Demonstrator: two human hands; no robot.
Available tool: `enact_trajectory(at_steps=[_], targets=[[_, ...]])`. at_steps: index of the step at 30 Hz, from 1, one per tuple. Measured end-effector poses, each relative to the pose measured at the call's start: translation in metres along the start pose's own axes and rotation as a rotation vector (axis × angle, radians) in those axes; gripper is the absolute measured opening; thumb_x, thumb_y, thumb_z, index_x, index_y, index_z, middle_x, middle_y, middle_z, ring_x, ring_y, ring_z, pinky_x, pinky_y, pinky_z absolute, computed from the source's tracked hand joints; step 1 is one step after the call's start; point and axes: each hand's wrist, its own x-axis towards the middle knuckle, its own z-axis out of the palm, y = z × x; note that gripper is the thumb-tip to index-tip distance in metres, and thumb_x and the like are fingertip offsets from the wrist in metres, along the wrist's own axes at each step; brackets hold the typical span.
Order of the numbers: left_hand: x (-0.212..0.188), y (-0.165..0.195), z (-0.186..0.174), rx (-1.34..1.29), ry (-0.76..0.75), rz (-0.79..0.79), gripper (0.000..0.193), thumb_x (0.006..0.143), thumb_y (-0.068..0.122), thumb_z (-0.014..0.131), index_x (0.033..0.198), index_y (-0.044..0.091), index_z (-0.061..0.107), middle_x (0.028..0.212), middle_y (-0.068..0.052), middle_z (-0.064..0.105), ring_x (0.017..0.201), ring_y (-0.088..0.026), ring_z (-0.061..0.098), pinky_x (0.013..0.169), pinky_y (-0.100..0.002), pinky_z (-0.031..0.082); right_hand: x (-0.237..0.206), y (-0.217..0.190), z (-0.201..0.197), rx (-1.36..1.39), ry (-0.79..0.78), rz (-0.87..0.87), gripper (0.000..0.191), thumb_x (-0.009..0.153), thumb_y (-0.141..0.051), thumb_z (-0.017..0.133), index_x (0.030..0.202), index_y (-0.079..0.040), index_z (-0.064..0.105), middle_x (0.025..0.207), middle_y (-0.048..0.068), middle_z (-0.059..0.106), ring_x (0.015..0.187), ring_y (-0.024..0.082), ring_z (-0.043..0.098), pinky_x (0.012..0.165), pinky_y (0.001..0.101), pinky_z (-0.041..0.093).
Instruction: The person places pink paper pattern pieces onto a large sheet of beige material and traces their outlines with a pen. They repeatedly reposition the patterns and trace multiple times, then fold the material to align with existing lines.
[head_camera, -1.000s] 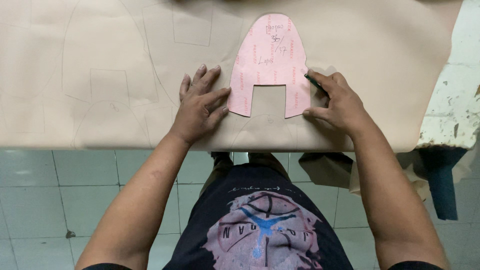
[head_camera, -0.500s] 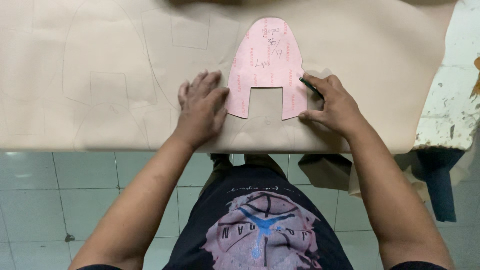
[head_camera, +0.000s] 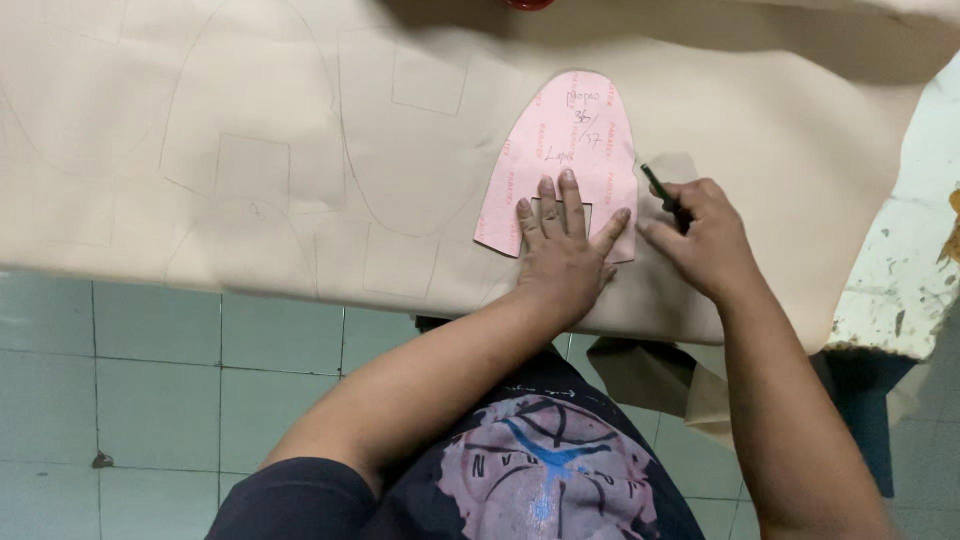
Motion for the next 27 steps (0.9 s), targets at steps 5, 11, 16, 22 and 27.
enact_trajectory(at_steps=[5,11,16,22,27], targets=[[0.002,-0.003,-0.004,-0.015,-0.059,0.011,0.076,0.093,0.054,0.056,0.159,0.03,0.027,0.161,-0.038,0.003,0.147,-0.062,0.002,0.111,-0.078,0.008,0.017,-0.057,0.015,0.172,0.185,-0.287,0.014,0.106,-0.009,0.067,0.113,-0.002,0.077,0.096,0.009,0.061,0.092,0.018,0.059,0.082,0.0323,0.05],[0.003,-0.008,-0.002,-0.047,-0.127,0.102,0.071,0.097,0.05,0.053,0.159,0.024,0.03,0.163,-0.031,0.01,0.149,-0.057,0.008,0.111,-0.078,0.012,0.053,-0.123,0.064,0.046,-0.34,-0.213,0.023,0.097,-0.028,0.065,0.106,-0.007,0.072,0.094,0.013,0.074,0.088,0.03,0.071,0.079,0.0404,0.054],[0.009,-0.007,-0.001,-0.065,-0.17,0.09,0.069,0.097,0.048,0.053,0.158,0.025,0.031,0.163,-0.029,0.01,0.149,-0.055,0.009,0.111,-0.077,0.016,0.057,-0.138,0.083,-0.093,-0.404,-0.261,0.029,0.098,-0.036,0.062,0.106,-0.01,0.071,0.096,0.013,0.075,0.092,0.036,0.069,0.083,0.0473,0.051],[0.012,-0.008,-0.007,-0.069,-0.21,0.069,0.067,0.097,0.046,0.053,0.157,0.026,0.031,0.164,-0.027,0.01,0.15,-0.052,0.01,0.111,-0.074,0.02,0.061,-0.138,0.085,-0.233,-0.438,-0.205,0.026,0.096,-0.035,0.062,0.105,-0.012,0.073,0.092,0.013,0.075,0.092,0.036,0.069,0.08,0.0559,0.045],[0.015,-0.012,-0.025,-0.074,-0.269,0.008,0.065,0.097,0.045,0.053,0.156,0.028,0.032,0.165,-0.025,0.01,0.15,-0.05,0.011,0.112,-0.072,0.024,0.101,-0.117,0.069,-0.164,-0.119,-0.35,0.022,0.101,-0.029,0.068,0.101,-0.007,0.071,0.086,0.017,0.071,0.081,0.037,0.069,0.072,0.0466,0.054]])
